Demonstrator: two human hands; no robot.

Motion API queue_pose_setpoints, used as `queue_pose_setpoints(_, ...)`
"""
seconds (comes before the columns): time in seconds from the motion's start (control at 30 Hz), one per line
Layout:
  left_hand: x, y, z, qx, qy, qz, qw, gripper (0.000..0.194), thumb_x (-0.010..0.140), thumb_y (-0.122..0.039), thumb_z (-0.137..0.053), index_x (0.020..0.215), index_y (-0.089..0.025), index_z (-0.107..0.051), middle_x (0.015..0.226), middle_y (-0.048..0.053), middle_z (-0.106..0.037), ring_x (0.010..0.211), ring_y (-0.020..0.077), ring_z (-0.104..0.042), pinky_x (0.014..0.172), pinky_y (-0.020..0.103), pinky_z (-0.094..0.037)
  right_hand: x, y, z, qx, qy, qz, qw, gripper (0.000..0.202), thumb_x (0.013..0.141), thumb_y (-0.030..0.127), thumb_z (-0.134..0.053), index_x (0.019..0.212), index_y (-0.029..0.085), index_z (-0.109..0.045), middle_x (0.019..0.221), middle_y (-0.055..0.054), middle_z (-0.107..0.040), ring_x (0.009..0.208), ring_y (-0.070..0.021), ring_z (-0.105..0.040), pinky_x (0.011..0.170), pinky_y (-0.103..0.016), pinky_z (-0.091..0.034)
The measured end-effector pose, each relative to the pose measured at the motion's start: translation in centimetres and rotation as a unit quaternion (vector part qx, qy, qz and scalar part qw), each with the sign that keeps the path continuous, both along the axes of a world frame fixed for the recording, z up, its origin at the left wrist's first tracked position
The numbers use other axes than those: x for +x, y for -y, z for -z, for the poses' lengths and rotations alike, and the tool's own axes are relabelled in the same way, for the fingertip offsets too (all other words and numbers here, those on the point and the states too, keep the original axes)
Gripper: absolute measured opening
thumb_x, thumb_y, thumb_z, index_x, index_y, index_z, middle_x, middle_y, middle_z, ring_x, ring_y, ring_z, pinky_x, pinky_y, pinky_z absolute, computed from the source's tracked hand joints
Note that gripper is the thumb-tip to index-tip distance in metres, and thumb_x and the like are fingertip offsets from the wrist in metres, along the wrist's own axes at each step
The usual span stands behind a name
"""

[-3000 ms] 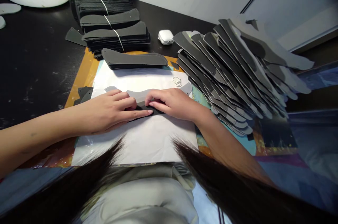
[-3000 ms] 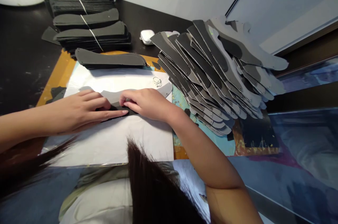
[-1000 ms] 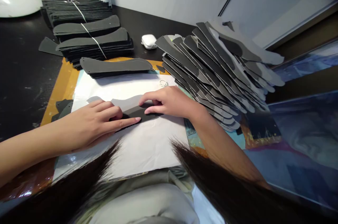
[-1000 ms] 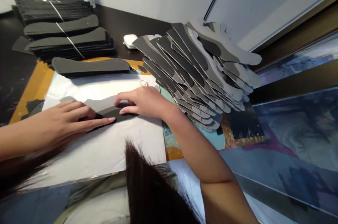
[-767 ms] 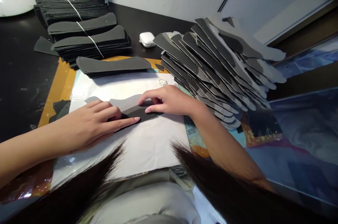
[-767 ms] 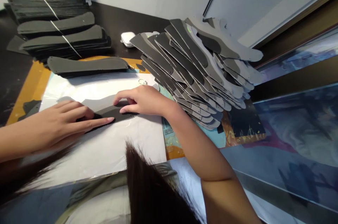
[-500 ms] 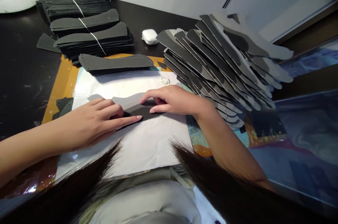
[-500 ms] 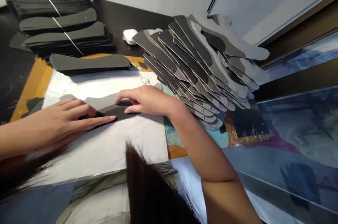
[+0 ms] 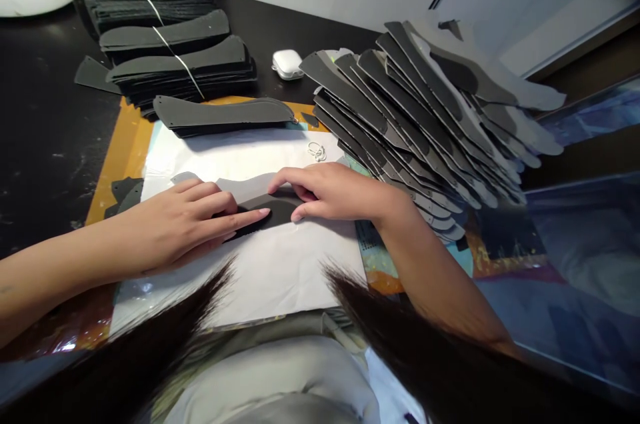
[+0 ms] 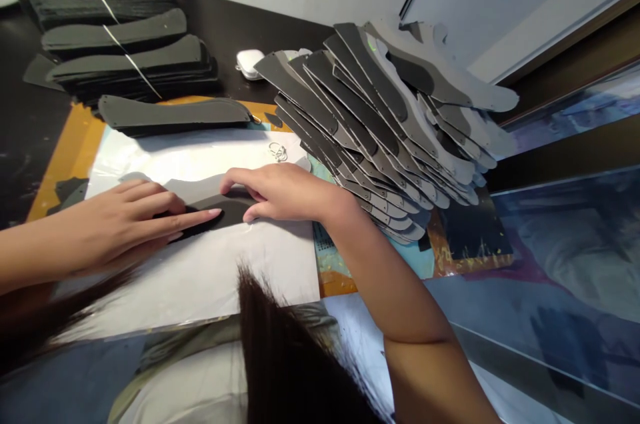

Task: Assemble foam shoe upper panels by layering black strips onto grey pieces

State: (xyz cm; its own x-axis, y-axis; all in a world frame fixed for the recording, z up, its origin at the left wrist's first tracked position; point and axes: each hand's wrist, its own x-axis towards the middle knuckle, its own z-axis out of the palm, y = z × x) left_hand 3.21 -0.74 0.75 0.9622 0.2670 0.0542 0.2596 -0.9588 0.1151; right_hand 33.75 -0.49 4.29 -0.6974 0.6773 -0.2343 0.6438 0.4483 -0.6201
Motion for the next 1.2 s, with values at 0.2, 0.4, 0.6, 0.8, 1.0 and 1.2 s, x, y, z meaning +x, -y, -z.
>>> queue_pose_setpoints(0.2, 0.4, 0.1, 0.0, 0.022, 0.021, 0.001, 1.0, 0.064, 0.11, -0.01, -0.04, 0.169, -0.016, -0.015, 0.104, 0.005, -0.063, 0.091, 0.0203, -0.05, 0.086, 0.036, -0.039, 0.3, 0.0, 0.5, 0.001, -0.048, -0.015, 0.999, 0.026, 0.104, 0.021, -0.058, 0.129, 0.023, -0.065, 0.127, -0.005, -0.074, 0.107, -0.0196, -0.065, 0.086, -0.027, -0.039)
queue_pose_setpoints(0.4, 0.5, 0.1, -0.1, 0.033, 0.031, 0.0, 0.999, 0.065, 0.111, -0.012, -0.039, 0.17, -0.015, -0.011, 0.102, 0.006, -0.064, 0.091, 0.0215, -0.052, 0.087, 0.037, -0.04, 0.1, -0.1, 1.0, 0.013, -0.063, 0.011, 0.998, 0.025, 0.104, 0.021, -0.058, 0.126, 0.022, -0.069, 0.119, -0.003, -0.077, 0.1, -0.0176, -0.066, 0.084, -0.026, -0.038)
queue_pose_setpoints(0.6, 1.0, -0.1, 0.0, 0.023, 0.093, 0.018, 0.995, 0.059, 0.111, -0.015, -0.041, 0.168, -0.012, -0.023, 0.099, 0.006, -0.063, 0.086, 0.0223, -0.05, 0.083, 0.035, -0.041, -0.6, 0.2, 0.9, 0.029, -0.023, 0.048, 0.998, 0.025, 0.099, 0.026, -0.07, 0.123, 0.024, -0.071, 0.092, 0.002, -0.073, 0.079, -0.0143, -0.06, 0.072, -0.025, -0.031)
queue_pose_setpoints(0.8, 0.9, -0.3, 0.3, 0.021, 0.102, 0.021, 0.994, 0.049, 0.111, -0.018, -0.043, 0.159, -0.008, -0.04, 0.097, 0.007, -0.063, 0.085, 0.0214, -0.05, 0.081, 0.034, -0.041, -0.9, 0.6, 0.8, 0.059, 0.014, 0.045, 0.997, 0.024, 0.101, 0.029, -0.069, 0.125, 0.026, -0.068, 0.091, 0.002, -0.073, 0.076, -0.0146, -0.059, 0.072, -0.025, -0.03)
queue_pose_setpoints(1.0, 0.8, -0.3, -0.1, -0.029, 0.101, 0.01, 0.994, 0.049, 0.111, -0.02, -0.044, 0.159, -0.009, -0.04, 0.099, 0.008, -0.064, 0.088, 0.0209, -0.053, 0.083, 0.033, -0.042, -0.9, 1.0, 1.1, 0.101, 0.03, 0.042, 0.994, 0.036, 0.094, 0.046, -0.079, 0.123, 0.028, -0.068, 0.089, 0.003, -0.074, 0.076, -0.0162, -0.062, 0.069, -0.026, -0.031)
queue_pose_setpoints(1.2, 0.6, -0.6, 0.2, -0.089, 0.125, -0.011, 0.988, 0.052, 0.111, -0.028, -0.046, 0.162, -0.023, -0.039, 0.101, 0.006, -0.067, 0.09, 0.0219, -0.059, 0.084, 0.033, -0.043, -1.4, 1.3, 1.3, 0.139, 0.05, 0.057, 0.987, 0.038, 0.092, 0.056, -0.077, 0.119, 0.031, -0.068, 0.083, 0.004, -0.073, 0.076, -0.0181, -0.064, 0.069, -0.028, -0.03)
